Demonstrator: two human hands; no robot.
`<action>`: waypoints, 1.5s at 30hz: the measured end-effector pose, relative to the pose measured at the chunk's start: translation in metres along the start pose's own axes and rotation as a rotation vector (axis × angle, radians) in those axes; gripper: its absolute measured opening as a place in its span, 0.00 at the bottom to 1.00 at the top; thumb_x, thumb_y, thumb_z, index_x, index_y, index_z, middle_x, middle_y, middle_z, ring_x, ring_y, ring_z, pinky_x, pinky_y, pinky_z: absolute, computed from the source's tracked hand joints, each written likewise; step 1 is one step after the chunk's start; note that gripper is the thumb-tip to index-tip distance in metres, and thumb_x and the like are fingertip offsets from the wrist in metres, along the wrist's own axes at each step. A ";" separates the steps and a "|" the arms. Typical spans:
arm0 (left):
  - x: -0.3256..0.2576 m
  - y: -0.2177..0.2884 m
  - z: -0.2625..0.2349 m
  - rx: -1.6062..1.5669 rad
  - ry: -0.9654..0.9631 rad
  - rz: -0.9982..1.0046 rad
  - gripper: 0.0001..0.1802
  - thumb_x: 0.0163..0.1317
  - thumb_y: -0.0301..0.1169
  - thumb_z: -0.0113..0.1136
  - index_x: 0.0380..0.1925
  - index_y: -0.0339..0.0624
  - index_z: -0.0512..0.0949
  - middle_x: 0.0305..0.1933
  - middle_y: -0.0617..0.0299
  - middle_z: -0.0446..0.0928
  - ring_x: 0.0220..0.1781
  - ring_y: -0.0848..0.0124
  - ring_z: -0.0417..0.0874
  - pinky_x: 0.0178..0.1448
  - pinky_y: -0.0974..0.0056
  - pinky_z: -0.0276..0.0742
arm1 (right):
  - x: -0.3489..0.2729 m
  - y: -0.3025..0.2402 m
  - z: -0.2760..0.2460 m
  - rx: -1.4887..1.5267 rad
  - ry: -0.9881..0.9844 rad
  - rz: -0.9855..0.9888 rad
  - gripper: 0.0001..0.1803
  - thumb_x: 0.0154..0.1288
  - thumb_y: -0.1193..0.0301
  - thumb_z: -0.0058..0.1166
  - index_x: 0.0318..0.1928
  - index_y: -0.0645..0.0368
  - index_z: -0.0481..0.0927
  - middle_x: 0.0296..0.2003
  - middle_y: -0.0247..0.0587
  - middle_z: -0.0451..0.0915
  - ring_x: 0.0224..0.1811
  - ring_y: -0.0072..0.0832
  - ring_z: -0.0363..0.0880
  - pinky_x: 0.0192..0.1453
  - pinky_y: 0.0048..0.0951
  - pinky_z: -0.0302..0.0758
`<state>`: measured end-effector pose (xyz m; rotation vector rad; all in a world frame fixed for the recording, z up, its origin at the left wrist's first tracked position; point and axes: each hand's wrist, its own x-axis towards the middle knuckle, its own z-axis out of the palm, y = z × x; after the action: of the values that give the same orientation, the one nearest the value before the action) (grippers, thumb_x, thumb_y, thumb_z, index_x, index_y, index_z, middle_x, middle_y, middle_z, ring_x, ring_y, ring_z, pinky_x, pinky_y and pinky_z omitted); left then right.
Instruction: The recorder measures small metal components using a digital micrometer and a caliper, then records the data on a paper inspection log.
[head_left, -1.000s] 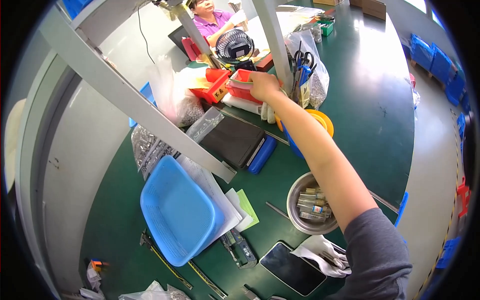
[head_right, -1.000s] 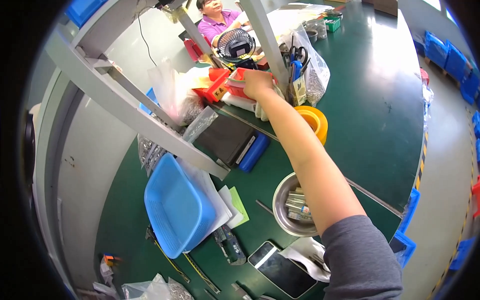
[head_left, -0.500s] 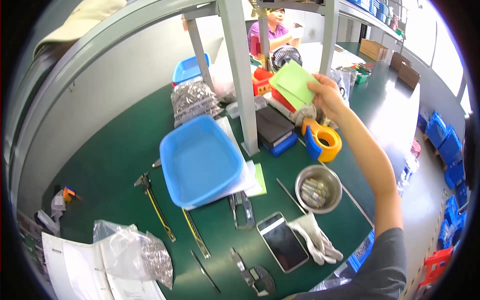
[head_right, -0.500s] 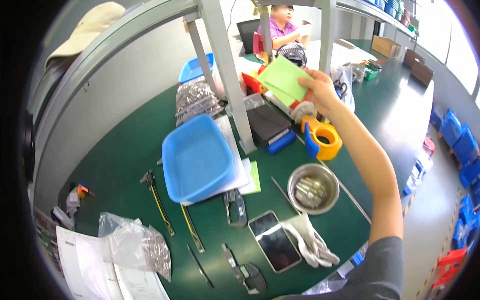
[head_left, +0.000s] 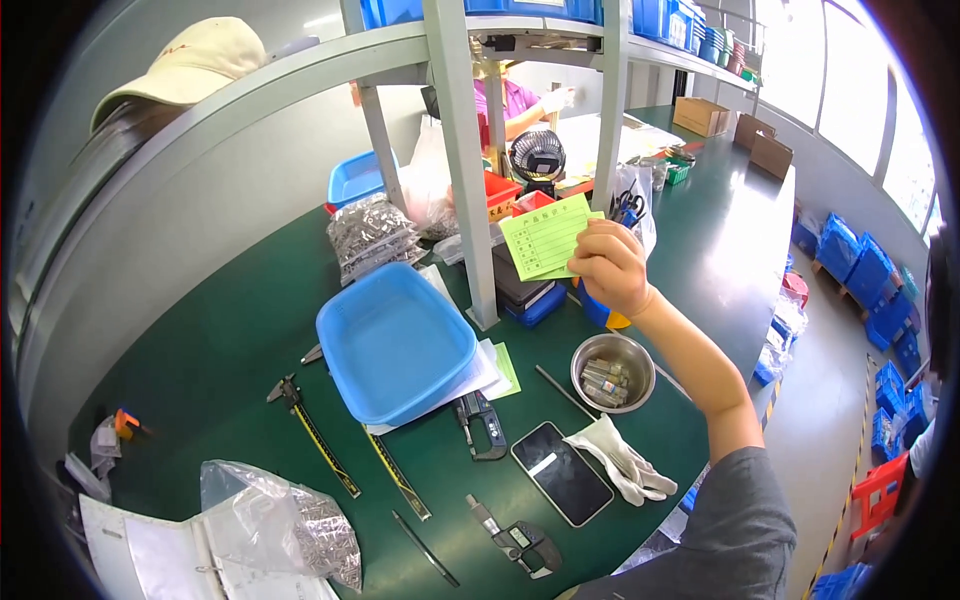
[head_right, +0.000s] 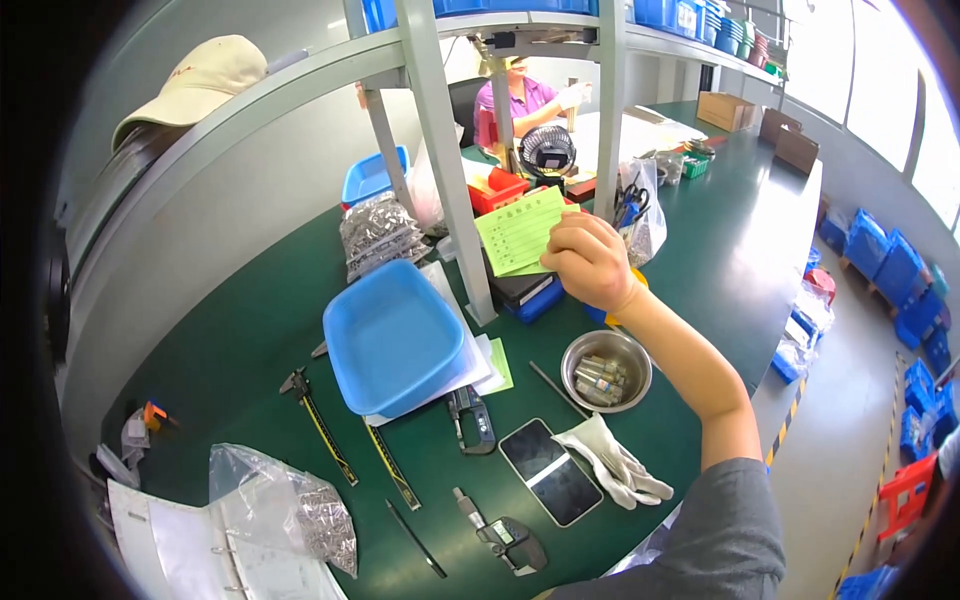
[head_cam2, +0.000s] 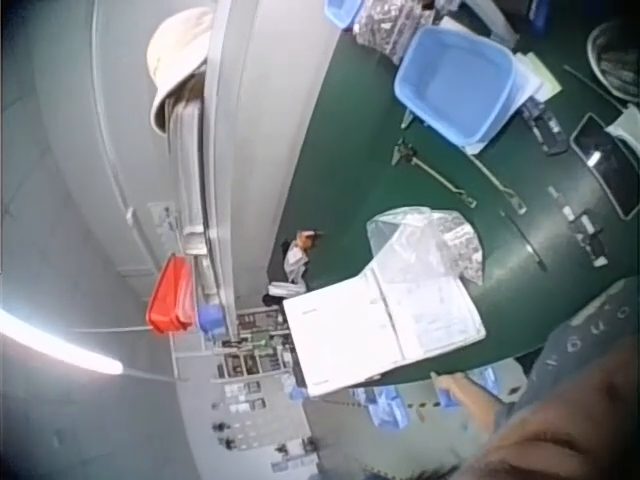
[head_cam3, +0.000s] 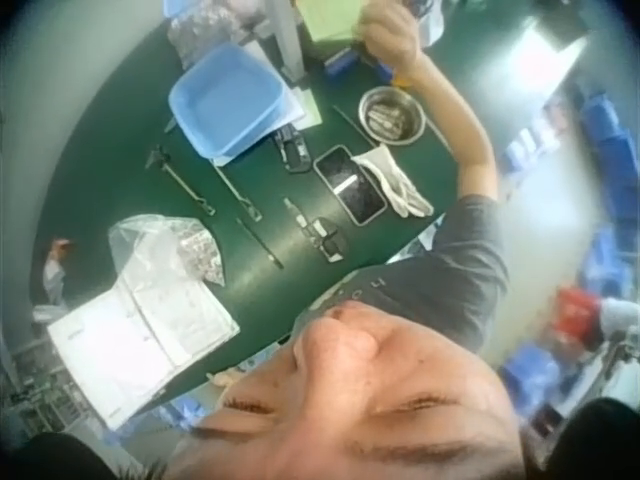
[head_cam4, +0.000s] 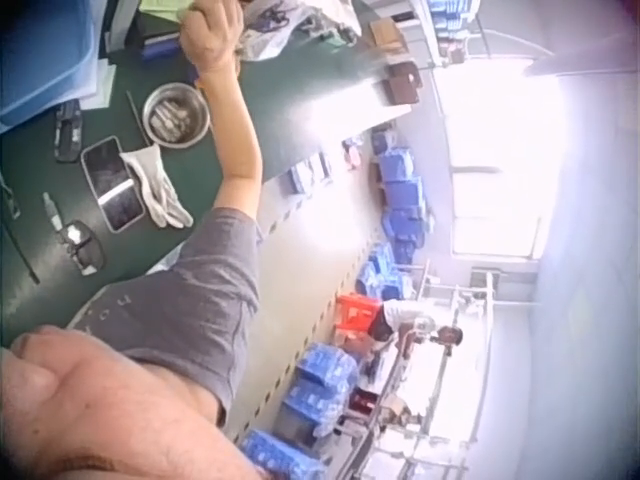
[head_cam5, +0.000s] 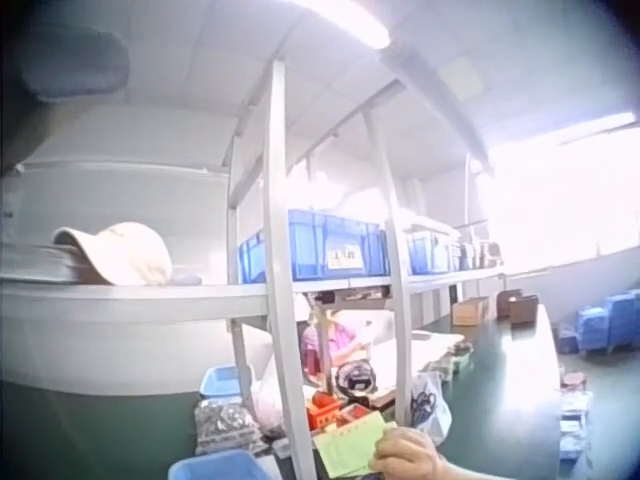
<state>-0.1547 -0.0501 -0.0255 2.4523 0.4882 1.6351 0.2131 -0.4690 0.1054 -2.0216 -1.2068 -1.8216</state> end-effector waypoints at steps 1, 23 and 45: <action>0.004 0.000 0.001 -0.011 -0.005 0.008 0.17 0.62 0.36 0.47 0.37 0.29 0.72 0.39 0.47 0.73 0.38 0.54 0.73 0.47 0.57 0.69 | 0.003 -0.006 -0.003 0.001 -0.006 -0.018 0.07 0.38 0.80 0.53 0.21 0.55 0.75 0.27 0.34 0.73 0.32 0.34 0.75 0.39 0.32 0.75; 0.038 0.071 0.059 -0.580 -1.146 -0.521 0.11 0.54 0.31 0.57 0.31 0.33 0.78 0.27 0.53 0.79 0.29 0.65 0.79 0.33 0.64 0.73 | -0.032 -0.026 0.035 0.123 -0.195 0.285 0.06 0.46 0.81 0.50 0.27 0.57 0.74 0.26 0.38 0.76 0.26 0.31 0.76 0.27 0.30 0.73; -0.025 0.046 0.040 -0.356 -0.874 -0.508 0.34 0.42 0.23 0.65 0.54 0.35 0.65 0.45 0.51 0.68 0.25 0.73 0.67 0.24 0.73 0.63 | -0.005 -0.116 0.024 0.614 -0.684 -0.032 0.07 0.41 0.77 0.54 0.26 0.58 0.76 0.23 0.35 0.73 0.27 0.30 0.73 0.30 0.30 0.70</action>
<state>-0.1187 -0.1002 -0.0489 2.2174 0.5396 0.3466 0.1562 -0.3801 0.0510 -2.2562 -1.6845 -0.5950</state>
